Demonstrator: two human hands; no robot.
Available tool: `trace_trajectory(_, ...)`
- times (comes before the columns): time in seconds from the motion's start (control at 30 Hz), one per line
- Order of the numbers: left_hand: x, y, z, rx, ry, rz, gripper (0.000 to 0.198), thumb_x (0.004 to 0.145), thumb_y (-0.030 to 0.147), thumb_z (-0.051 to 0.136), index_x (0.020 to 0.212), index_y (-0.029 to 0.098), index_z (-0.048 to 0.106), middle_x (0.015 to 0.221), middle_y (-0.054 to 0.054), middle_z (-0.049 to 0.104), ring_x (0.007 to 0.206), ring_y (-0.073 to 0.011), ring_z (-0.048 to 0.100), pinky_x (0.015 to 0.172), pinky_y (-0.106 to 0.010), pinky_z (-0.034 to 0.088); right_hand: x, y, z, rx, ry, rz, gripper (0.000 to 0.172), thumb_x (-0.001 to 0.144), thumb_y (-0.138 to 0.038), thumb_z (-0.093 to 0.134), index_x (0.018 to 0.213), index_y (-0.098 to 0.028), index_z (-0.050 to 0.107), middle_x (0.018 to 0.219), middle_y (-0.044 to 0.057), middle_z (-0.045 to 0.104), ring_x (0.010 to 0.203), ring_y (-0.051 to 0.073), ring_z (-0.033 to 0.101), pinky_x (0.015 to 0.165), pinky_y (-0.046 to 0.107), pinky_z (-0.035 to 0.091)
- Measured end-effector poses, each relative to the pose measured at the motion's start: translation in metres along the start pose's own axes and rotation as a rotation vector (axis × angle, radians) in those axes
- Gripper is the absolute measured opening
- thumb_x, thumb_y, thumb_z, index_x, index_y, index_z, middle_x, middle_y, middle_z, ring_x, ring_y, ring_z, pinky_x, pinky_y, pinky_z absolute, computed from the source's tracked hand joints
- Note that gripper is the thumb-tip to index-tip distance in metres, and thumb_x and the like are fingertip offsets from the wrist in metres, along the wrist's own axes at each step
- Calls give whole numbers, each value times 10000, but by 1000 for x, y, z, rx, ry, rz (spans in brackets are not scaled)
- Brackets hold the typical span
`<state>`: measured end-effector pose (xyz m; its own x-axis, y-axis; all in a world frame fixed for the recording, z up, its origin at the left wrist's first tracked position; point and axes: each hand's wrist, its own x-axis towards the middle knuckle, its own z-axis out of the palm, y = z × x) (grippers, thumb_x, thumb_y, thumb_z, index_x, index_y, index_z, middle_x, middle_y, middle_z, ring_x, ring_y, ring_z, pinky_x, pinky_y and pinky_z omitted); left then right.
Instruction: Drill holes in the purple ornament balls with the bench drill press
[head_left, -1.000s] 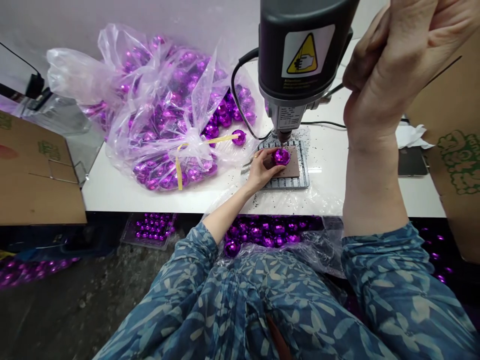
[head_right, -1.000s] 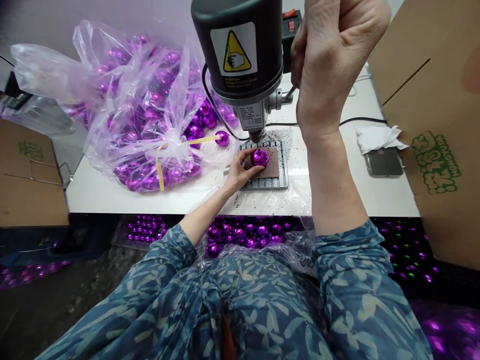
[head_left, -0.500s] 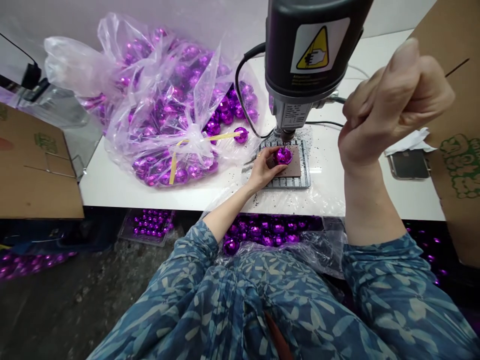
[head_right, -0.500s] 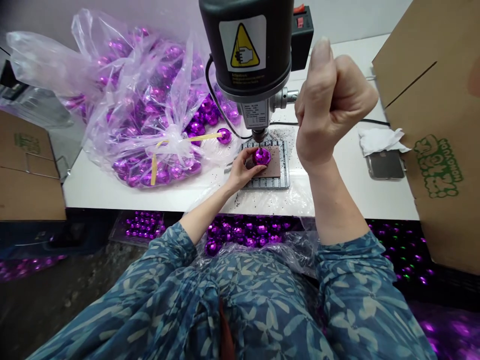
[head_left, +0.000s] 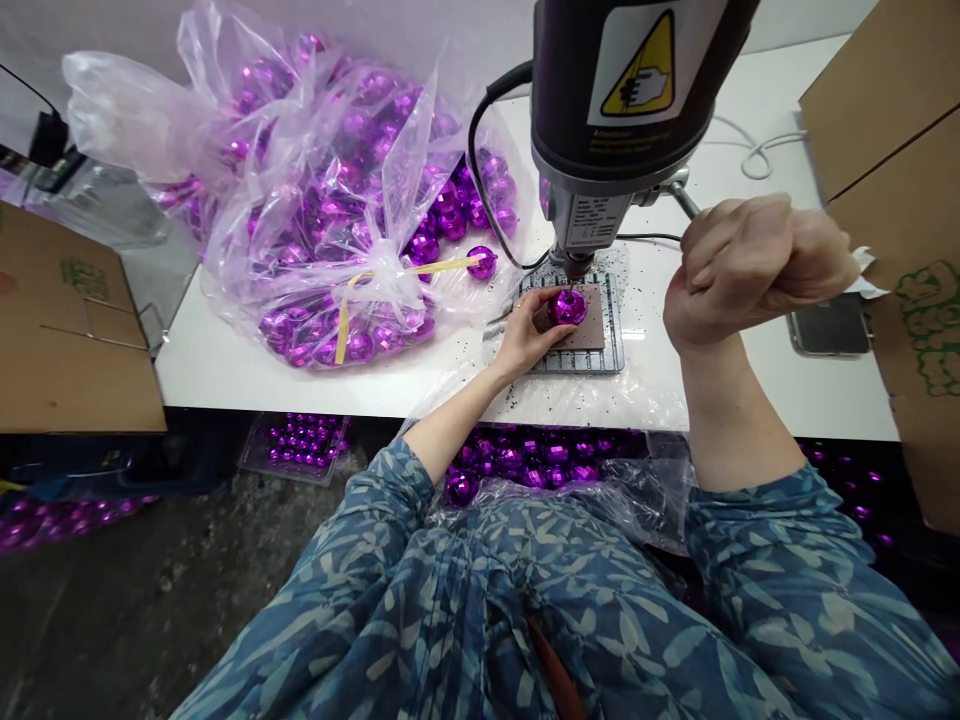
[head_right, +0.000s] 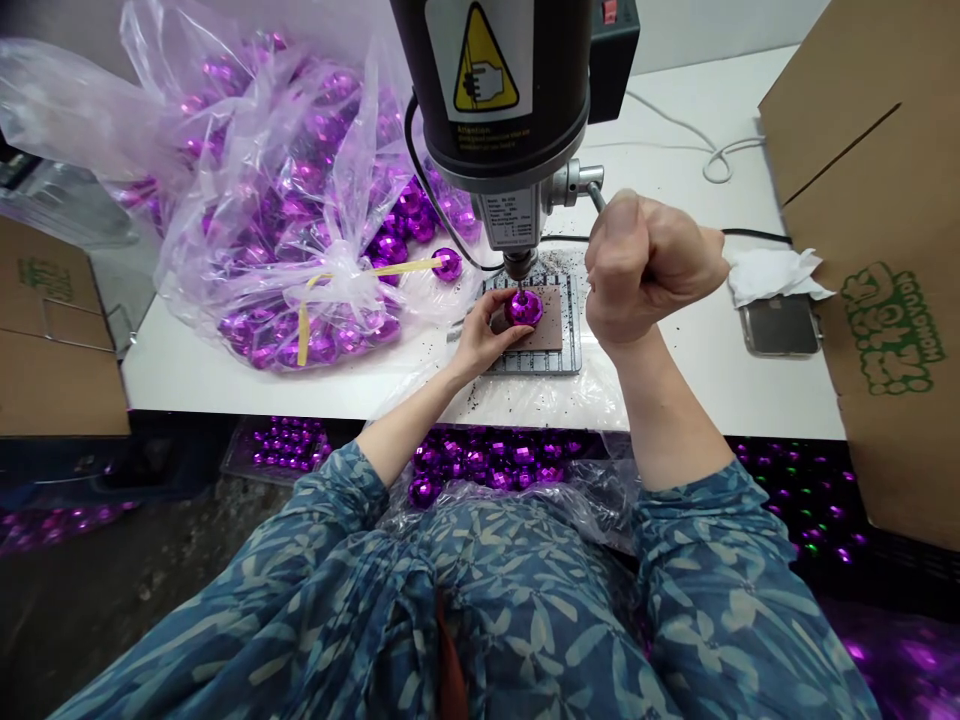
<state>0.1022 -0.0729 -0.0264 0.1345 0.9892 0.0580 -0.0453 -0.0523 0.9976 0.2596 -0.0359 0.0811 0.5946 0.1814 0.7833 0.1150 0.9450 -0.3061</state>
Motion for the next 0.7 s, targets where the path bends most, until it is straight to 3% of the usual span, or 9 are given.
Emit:
trace_trajectory(0.13,0,0,0,-24,12,-32,473,729,149,966,1124,248,727,1310,-87,691,1481,-337,541,1342,-511,339,-12,9,-14,-62,-33,-26,863,875,-642,703,603,-166,36,386,-47,18,318,15,123,364,275,133)
trace_trajectory(0.27,0,-4,-1,-18,11,-30,477,740,161,963,1144,260,730,1296,-82,679,1472,-328,540,1332,-520,354,-11,-4,-9,-101,-68,7,854,889,-674,675,610,-148,63,402,-44,10,334,1,126,393,254,156)
trace_trajectory(0.4,2,-6,1,26,22,6,460,748,171,959,1132,269,727,1261,-70,688,1414,-323,573,1323,-526,368,22,-26,20,-102,-125,90,773,933,-572,651,625,-133,94,456,-42,179,411,-39,306,492,175,193)
trace_trajectory(0.47,0,-4,1,53,47,26,452,746,181,957,1118,267,715,1250,-66,691,1377,-319,589,1306,-530,385,43,-29,35,-96,-183,174,683,932,-492,657,617,-143,164,472,-53,263,430,-50,328,525,165,189)
trace_trajectory(0.6,-29,3,-4,162,108,100,431,757,245,950,1108,277,702,1241,-67,695,1345,-311,590,1289,-556,393,65,-24,45,-94,-192,357,521,960,-237,577,600,-207,202,460,-60,156,381,-18,281,465,200,94)
trace_trajectory(0.63,-42,3,-5,194,63,119,415,768,278,943,1109,286,706,1228,-66,702,1321,-306,602,1275,-563,412,66,-25,44,-108,-198,384,529,956,-191,553,580,-204,181,467,-53,156,391,-29,288,464,184,119)
trace_trajectory(0.7,-74,-4,-7,238,-156,148,372,804,354,914,1120,312,722,1183,-62,728,1227,-295,648,1210,-559,487,67,-30,41,-96,-314,489,531,984,-183,469,583,-176,122,508,-34,182,439,-79,307,499,115,188)
